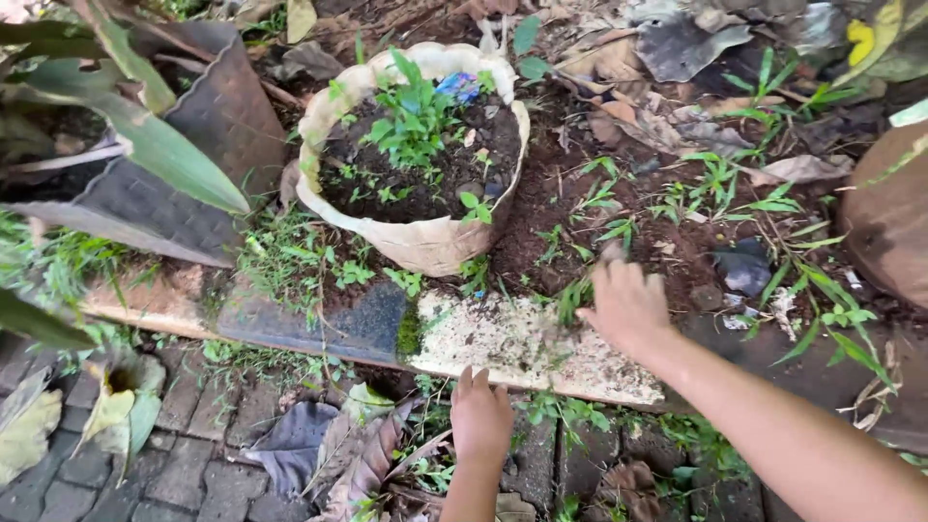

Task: Pulling weeds and grass by hand from garden beds and around potted plants.

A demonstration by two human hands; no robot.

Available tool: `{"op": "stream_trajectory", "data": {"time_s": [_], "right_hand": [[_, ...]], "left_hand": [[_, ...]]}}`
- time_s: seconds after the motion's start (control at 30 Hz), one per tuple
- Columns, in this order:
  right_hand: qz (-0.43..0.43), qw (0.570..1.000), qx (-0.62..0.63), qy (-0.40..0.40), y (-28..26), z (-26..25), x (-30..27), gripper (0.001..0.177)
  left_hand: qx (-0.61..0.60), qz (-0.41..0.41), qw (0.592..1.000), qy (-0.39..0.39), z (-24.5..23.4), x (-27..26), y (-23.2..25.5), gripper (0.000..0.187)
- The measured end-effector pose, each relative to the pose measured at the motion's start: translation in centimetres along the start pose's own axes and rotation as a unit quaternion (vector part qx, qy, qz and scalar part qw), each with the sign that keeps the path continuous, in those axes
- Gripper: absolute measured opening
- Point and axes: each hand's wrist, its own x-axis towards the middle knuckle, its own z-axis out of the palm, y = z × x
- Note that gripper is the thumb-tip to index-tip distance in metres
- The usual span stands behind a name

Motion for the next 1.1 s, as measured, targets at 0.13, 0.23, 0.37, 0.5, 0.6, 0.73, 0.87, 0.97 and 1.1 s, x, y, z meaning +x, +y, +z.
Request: {"op": "stream_trajectory", "data": {"time_s": [0.13, 0.23, 0.37, 0.5, 0.6, 0.73, 0.87, 0.97, 1.1], "right_hand": [[0.107, 0.969, -0.207, -0.086, 6.4, 4.2, 2.5, 0.068], [0.081, 0.985, -0.141, -0.054, 7.3, 4.9, 3.1, 0.019], [0.124, 0.974, 0.164, -0.098, 7.2, 0.7, 2.2, 0.025], [0.117, 0.844, 0.510, -0.116, 4.4, -1.1, -1.1, 0.035], [-0.088, 0.946, 0.290, -0.117, 4.2, -1.2, -0.4, 0.026], [0.074, 0.987, 0.116, 0.078, 16.5, -2.5, 7.8, 0.022], [0.361, 0.928, 0.083, -0.029, 22.9, -5.4, 8.8, 0.060], [0.379, 0.923, -0.022, -0.063, 27.5, -0.3, 11.8, 0.039], [0.402, 0.911, -0.037, -0.083, 27.4, -1.1, 11.9, 0.034]], "left_hand": [[0.060, 0.059, 0.996, 0.017, 2.3, 1.5, -0.5, 0.047], [0.086, 0.074, 0.993, 0.012, 2.7, 2.0, 1.3, 0.049], [0.130, 0.042, 0.988, -0.066, 2.8, 2.6, 4.2, 0.060], [0.210, 0.061, 0.972, -0.085, 4.2, 4.6, 5.5, 0.085], [0.297, 0.059, 0.949, -0.088, 6.4, 6.5, 4.6, 0.102], [0.313, 0.083, 0.944, -0.061, 5.8, 8.5, 5.3, 0.086], [0.334, 0.083, 0.936, -0.075, 4.8, 7.4, 6.7, 0.068], [0.346, 0.094, 0.931, -0.063, 6.3, 8.5, 5.1, 0.095], [0.323, 0.101, 0.940, -0.050, 6.6, 8.8, 4.6, 0.096]]}}
